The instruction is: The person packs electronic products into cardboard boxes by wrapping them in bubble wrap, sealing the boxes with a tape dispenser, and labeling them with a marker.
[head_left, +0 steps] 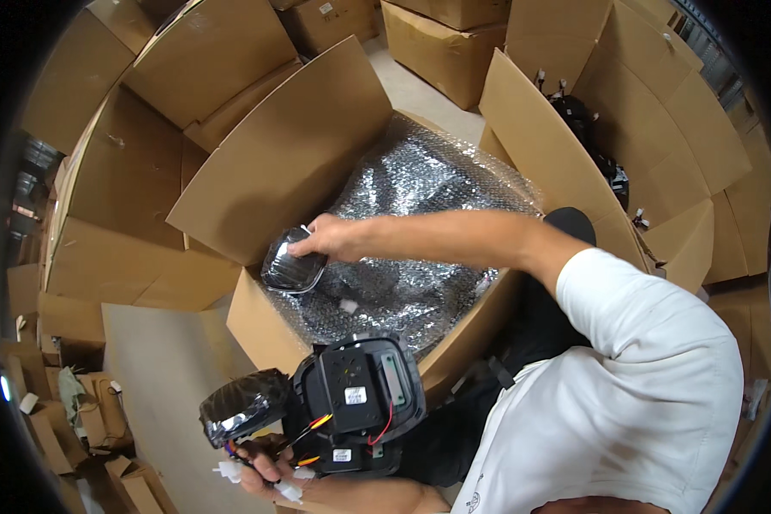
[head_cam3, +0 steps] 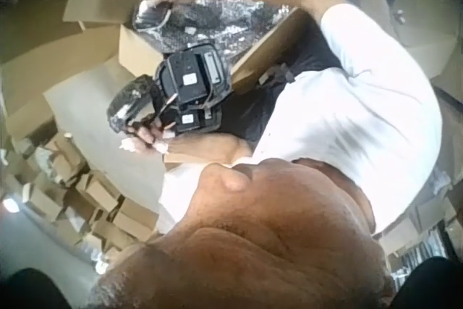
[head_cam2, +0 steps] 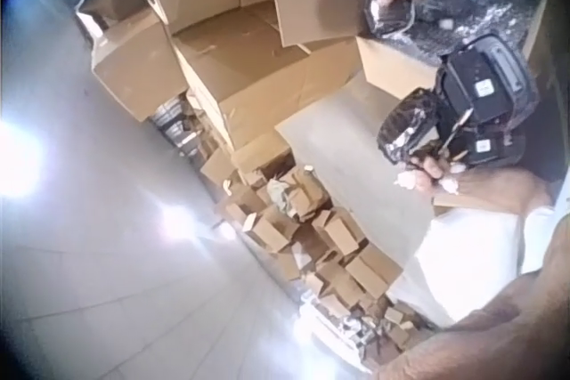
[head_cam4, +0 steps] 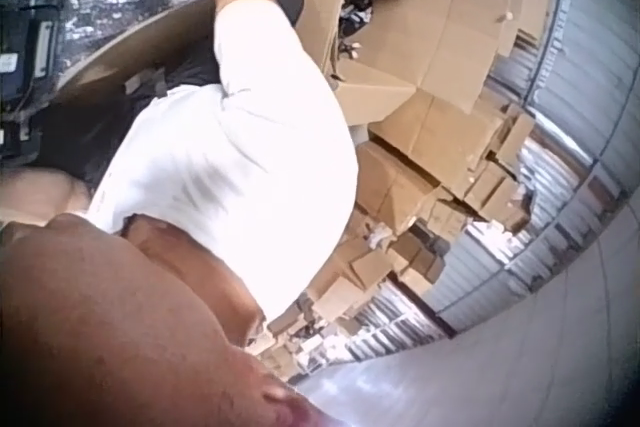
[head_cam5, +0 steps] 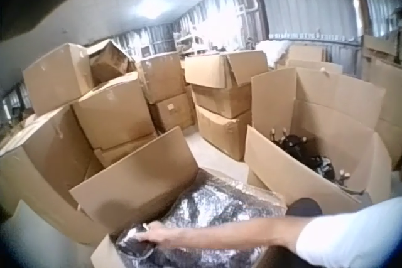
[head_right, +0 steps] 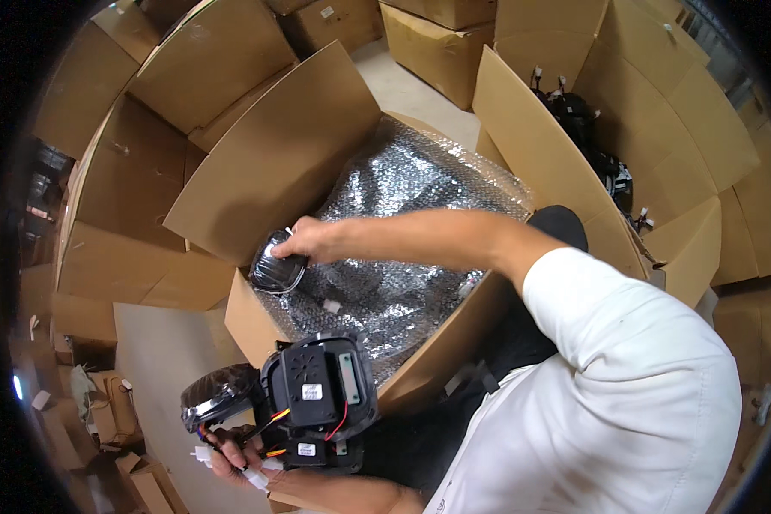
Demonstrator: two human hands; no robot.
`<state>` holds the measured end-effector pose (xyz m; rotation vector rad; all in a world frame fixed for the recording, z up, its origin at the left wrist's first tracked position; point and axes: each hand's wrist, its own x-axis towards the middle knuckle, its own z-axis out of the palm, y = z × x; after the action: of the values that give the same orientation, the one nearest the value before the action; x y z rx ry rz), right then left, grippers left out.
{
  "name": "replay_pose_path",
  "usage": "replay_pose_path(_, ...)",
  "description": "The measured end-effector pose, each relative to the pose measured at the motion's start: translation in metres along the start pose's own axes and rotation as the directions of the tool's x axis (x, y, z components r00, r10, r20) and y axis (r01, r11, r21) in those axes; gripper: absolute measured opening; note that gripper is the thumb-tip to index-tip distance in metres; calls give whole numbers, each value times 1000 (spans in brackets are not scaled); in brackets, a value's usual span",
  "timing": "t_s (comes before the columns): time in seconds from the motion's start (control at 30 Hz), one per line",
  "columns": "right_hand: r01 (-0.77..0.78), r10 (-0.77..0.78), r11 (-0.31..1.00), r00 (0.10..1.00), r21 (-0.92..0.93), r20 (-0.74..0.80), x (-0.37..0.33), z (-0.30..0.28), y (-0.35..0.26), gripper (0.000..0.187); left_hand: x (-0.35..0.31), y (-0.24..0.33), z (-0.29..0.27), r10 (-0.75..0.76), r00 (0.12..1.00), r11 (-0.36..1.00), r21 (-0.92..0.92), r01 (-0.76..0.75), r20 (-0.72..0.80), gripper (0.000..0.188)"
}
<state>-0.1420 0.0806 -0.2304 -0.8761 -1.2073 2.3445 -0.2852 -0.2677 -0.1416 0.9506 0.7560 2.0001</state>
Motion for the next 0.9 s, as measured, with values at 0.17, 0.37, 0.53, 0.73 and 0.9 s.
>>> replay_pose_path(0.17,-11,-196,882,901,-471,-387,52,1,85,46,13,-25,24,6,991,996,-91,-18,-133,32)
replay_pose_path(0.37,-37,-327,621,895,-783,-302,43,12,78,67,16,-24,37,31,995,999,-5,-32,-98,28)
replay_pose_path(0.53,206,-189,773,978,-600,93,-14,7,20,66,10,-33,34,-4,982,1000,-9,2,-188,32)
replay_pose_path(0.73,3,205,943,782,-332,589,-110,53,-25,69,25,-38,71,-141,987,948,276,156,-73,31)
replay_pose_path(0.9,4,32,998,771,-56,637,-113,39,-29,58,31,-45,98,-182,981,905,380,191,-60,35)
